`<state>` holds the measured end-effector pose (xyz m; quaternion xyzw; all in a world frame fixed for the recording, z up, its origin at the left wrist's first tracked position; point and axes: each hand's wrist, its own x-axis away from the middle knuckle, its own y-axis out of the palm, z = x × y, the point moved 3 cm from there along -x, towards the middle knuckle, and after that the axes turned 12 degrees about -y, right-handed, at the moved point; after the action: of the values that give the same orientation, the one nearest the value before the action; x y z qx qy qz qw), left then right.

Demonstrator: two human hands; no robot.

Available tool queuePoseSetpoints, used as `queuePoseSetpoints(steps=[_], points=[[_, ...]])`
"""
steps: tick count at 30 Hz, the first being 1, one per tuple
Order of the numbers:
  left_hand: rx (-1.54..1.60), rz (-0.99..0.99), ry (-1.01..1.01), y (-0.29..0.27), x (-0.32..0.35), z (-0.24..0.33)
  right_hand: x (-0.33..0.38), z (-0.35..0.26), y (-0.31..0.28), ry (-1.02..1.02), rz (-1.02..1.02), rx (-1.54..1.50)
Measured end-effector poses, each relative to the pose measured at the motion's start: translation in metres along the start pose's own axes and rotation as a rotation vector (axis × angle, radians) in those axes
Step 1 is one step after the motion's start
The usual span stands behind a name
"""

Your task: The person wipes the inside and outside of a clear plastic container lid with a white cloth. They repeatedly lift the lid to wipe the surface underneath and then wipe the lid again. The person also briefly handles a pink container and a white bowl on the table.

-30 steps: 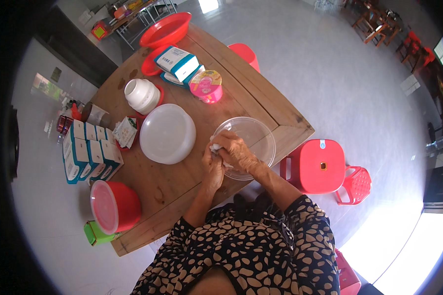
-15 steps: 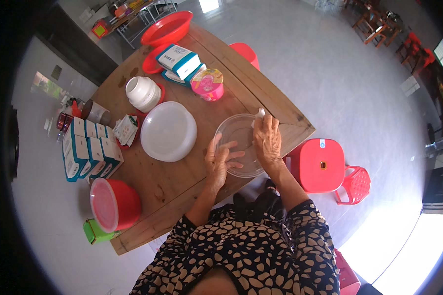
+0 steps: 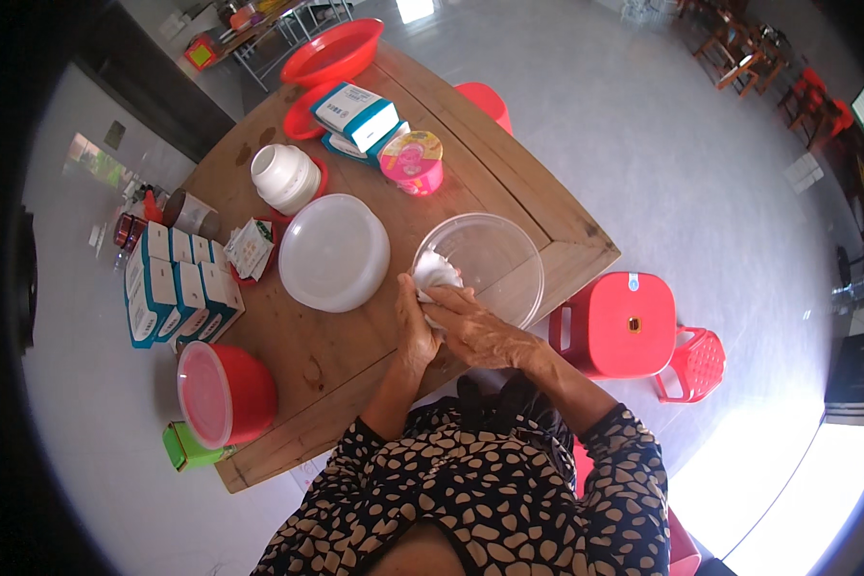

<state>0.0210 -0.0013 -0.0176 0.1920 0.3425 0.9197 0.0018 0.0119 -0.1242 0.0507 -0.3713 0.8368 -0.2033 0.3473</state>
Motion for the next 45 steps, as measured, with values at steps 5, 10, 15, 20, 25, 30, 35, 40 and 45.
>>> queuePoseSetpoints(steps=[5, 10, 15, 20, 25, 30, 35, 40, 45], points=[[0.007, 0.15, -0.036, 0.008, 0.002, 0.003, -0.008, 0.017, -0.005, 0.063, 0.123, 0.048], [-0.161, 0.062, 0.04, 0.021, 0.009, 0.006, -0.027, 0.051, -0.002, 0.081, 0.281, 0.298], [-0.31, 0.091, -0.004, 0.021, 0.01, 0.002, -0.015, 0.065, -0.029, 0.226, 0.366, 0.75], [-0.213, 0.137, -0.008, 0.024, 0.009, 0.002, -0.009, 0.054, -0.027, 0.277, 0.316, 0.824], [-0.006, 0.194, 0.134, 0.002, -0.006, -0.008, -0.007, 0.005, 0.002, 0.061, 0.132, 0.676], [0.03, 0.107, -0.006, 0.01, 0.004, 0.003, -0.001, 0.006, 0.007, -0.078, 0.099, 0.483], [-0.19, 0.16, 0.085, 0.014, 0.008, -0.001, -0.008, 0.044, -0.011, 0.033, 0.177, 0.697], [-0.146, 0.205, 0.113, 0.024, 0.013, -0.001, 0.014, 0.046, -0.035, 0.167, 0.158, 0.938], [-0.116, 0.226, 0.136, 0.029, 0.016, -0.001, 0.029, 0.014, -0.025, 0.327, 0.111, 0.974]])
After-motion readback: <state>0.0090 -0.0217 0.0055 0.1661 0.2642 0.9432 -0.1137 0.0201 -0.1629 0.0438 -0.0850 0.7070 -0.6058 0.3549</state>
